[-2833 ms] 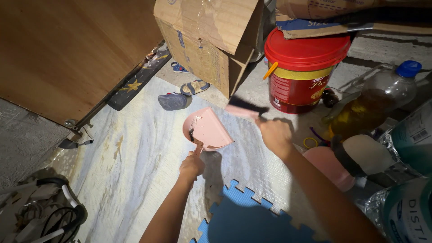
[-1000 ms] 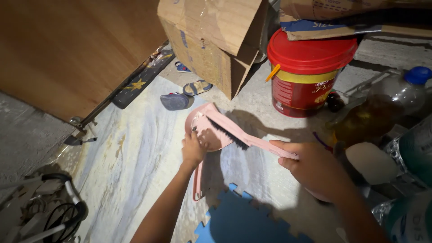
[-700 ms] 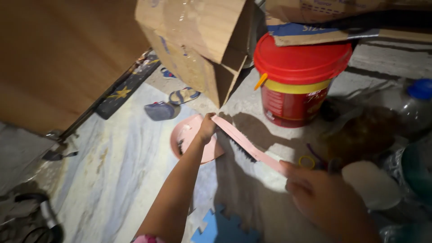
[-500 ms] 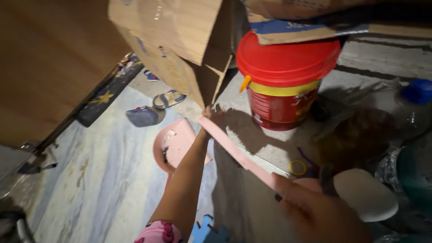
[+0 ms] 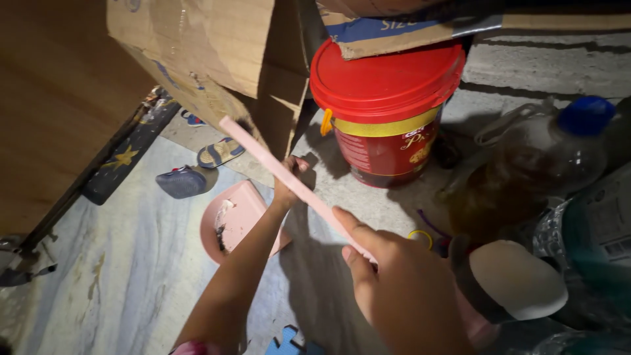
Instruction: The person picks up a small dustpan and brush, sweeps debris into the pan near a wall, and empties the contents into a black trash bag. They then pick up several toys, including a panda plushie and other soft items, and move them onto a bed or play mat.
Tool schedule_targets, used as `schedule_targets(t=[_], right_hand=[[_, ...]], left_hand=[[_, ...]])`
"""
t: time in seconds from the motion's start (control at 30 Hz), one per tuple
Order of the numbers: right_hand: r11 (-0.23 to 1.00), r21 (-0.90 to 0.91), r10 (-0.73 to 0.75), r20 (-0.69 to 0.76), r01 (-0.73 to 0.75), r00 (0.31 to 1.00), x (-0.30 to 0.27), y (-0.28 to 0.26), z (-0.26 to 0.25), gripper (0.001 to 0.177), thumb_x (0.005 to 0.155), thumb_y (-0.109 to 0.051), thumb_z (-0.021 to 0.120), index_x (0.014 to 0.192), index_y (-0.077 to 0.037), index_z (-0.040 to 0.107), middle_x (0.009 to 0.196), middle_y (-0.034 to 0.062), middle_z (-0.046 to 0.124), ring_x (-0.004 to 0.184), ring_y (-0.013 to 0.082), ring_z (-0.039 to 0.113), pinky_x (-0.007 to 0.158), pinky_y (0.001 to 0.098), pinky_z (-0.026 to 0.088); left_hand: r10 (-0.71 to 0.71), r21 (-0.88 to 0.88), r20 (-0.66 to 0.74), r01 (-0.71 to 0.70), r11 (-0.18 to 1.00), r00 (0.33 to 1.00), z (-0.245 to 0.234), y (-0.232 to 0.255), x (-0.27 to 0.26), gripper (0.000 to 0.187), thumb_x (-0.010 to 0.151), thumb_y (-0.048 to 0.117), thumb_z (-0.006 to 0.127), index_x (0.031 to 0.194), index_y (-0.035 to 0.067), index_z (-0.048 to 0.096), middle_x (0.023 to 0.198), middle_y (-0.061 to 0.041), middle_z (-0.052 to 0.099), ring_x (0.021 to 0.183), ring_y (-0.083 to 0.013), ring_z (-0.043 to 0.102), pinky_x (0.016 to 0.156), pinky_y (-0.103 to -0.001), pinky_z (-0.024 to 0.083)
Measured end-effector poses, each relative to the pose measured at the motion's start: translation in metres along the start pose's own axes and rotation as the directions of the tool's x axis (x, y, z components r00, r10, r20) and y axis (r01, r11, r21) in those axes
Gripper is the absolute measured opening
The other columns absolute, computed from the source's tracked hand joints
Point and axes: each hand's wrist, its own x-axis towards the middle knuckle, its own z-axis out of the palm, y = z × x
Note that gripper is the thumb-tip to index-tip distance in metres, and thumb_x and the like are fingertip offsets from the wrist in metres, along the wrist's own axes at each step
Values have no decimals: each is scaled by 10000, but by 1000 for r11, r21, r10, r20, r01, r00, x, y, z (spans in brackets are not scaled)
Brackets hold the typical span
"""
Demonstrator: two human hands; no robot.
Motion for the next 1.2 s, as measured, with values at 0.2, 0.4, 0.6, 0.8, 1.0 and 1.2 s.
schedule_targets(t=[0.2, 0.4, 0.6, 0.8, 1.0, 1.2], right_hand=[[970, 196, -128, -80, 141, 989, -11, -40, 14, 553, 802, -198, 700, 1330, -359, 695, 945, 130, 752, 767, 359, 720, 673, 460, 569], [959, 257, -170, 190, 118, 967, -42, -71, 26, 507, 921, -236, 674, 1397, -408, 681, 916, 87, 766, 809, 328, 727, 715, 443, 558], [947, 290, -165, 67, 139, 984, -45, -73, 27, 498, 893, -209, 666, 1369, -355, 682, 964, 52, 777, 799, 325, 729, 709, 455, 560], [947, 222, -235, -26, 235, 972, -39, -53, 34, 519, 887, -233, 683, 1388, -369, 682, 926, 61, 759, 810, 312, 731, 713, 472, 557], [975, 166, -152, -3, 150, 988, -24, -33, 53, 533, 891, -258, 704, 1384, -455, 668, 879, 58, 739, 770, 314, 724, 701, 475, 555], [938, 295, -154, -117, 182, 981, -1, -13, 68, 591, 852, -188, 694, 1393, -425, 680, 869, 17, 766, 746, 258, 756, 651, 434, 565]], left_hand=[[-193, -663, 278, 333, 671, 941, -72, 29, -37, 104, 1036, 114, 648, 1019, 20, 608, 895, -13, 593, 795, -151, 535, 698, -332, 458], [-417, -533, 52, 378, 757, 907, -96, 33, -16, 706, 847, 162, 826, 1373, 109, 358, 1310, -81, 491, 1185, -213, 528, 967, -356, 511], [-458, -671, 38, 362, 647, 888, -53, 16, 15, 893, 770, 191, 877, 1441, 81, 298, 1359, -126, 480, 1214, -259, 519, 979, -367, 482], [-513, -437, 156, 524, 730, 844, 20, -14, 20, 775, 765, 242, 891, 1346, 9, 434, 1275, -147, 557, 1165, -287, 575, 909, -435, 545], [140, 191, 56, -148, 970, 989, 39, -54, 38, 594, 798, 40, 649, 1387, 93, 593, 1370, -265, 589, 1257, -460, 555, 1071, -505, 478], [25, 279, 235, -92, 956, 972, 64, -90, 60, 573, 922, 283, 643, 1474, 172, 533, 1330, -289, 572, 1190, -480, 574, 1004, -532, 474]])
